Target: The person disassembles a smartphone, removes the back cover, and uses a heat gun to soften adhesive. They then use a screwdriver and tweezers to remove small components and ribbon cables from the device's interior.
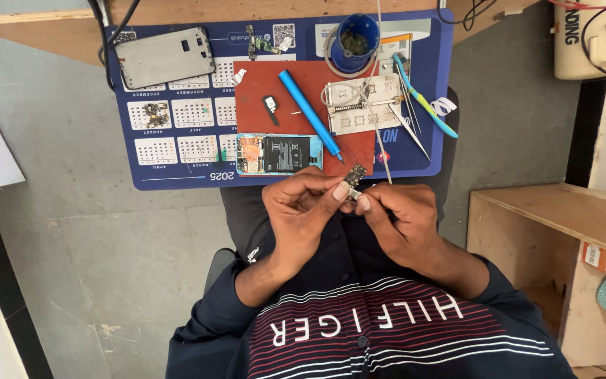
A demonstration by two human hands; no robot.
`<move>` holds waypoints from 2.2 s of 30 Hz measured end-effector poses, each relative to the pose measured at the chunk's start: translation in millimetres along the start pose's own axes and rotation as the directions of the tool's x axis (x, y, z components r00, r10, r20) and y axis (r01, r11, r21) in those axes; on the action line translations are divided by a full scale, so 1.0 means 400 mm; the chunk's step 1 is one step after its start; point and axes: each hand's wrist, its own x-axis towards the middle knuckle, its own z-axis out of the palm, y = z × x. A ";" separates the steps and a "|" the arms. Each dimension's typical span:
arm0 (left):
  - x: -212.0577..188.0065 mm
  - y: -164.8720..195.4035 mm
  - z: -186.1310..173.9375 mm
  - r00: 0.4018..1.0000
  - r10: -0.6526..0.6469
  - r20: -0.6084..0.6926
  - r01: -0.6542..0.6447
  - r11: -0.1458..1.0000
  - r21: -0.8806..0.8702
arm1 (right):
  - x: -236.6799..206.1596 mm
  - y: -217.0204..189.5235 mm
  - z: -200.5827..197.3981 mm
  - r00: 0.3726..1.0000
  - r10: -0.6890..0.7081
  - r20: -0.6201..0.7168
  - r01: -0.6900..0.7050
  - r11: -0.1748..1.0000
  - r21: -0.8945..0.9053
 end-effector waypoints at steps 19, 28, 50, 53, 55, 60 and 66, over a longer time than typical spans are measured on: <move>-0.001 0.030 0.022 0.995 0.099 0.008 -0.099 0.977 0.190 | -0.023 0.038 0.012 0.999 -0.032 0.002 0.031 0.996 0.082; -0.018 0.076 0.055 0.972 0.235 0.021 -0.226 0.903 0.365 | -0.061 0.038 0.044 0.998 -0.042 -0.041 0.046 0.993 0.111; -0.114 0.227 0.136 0.612 0.539 0.578 -0.788 0.478 0.389 | -0.056 -0.080 -0.096 0.464 -0.884 0.054 0.761 0.430 0.485; -0.116 0.232 0.143 0.607 0.534 0.589 -0.792 0.469 0.391 | -0.069 -0.083 -0.084 0.531 -0.847 -0.006 0.759 0.473 0.448; -0.115 0.234 0.145 0.605 0.523 0.600 -0.793 0.463 0.396 | -0.079 -0.096 -0.072 0.562 -0.826 -0.040 0.776 0.510 0.371; -0.107 0.237 0.138 0.604 0.511 0.612 -0.794 0.456 0.403 | -0.097 -0.136 -0.049 0.698 -0.707 -0.116 0.714 0.674 0.190; -0.093 0.236 0.105 0.624 0.426 0.655 -0.772 0.463 0.435 | -0.047 -0.121 -0.090 0.665 -0.745 0.047 0.734 0.664 0.139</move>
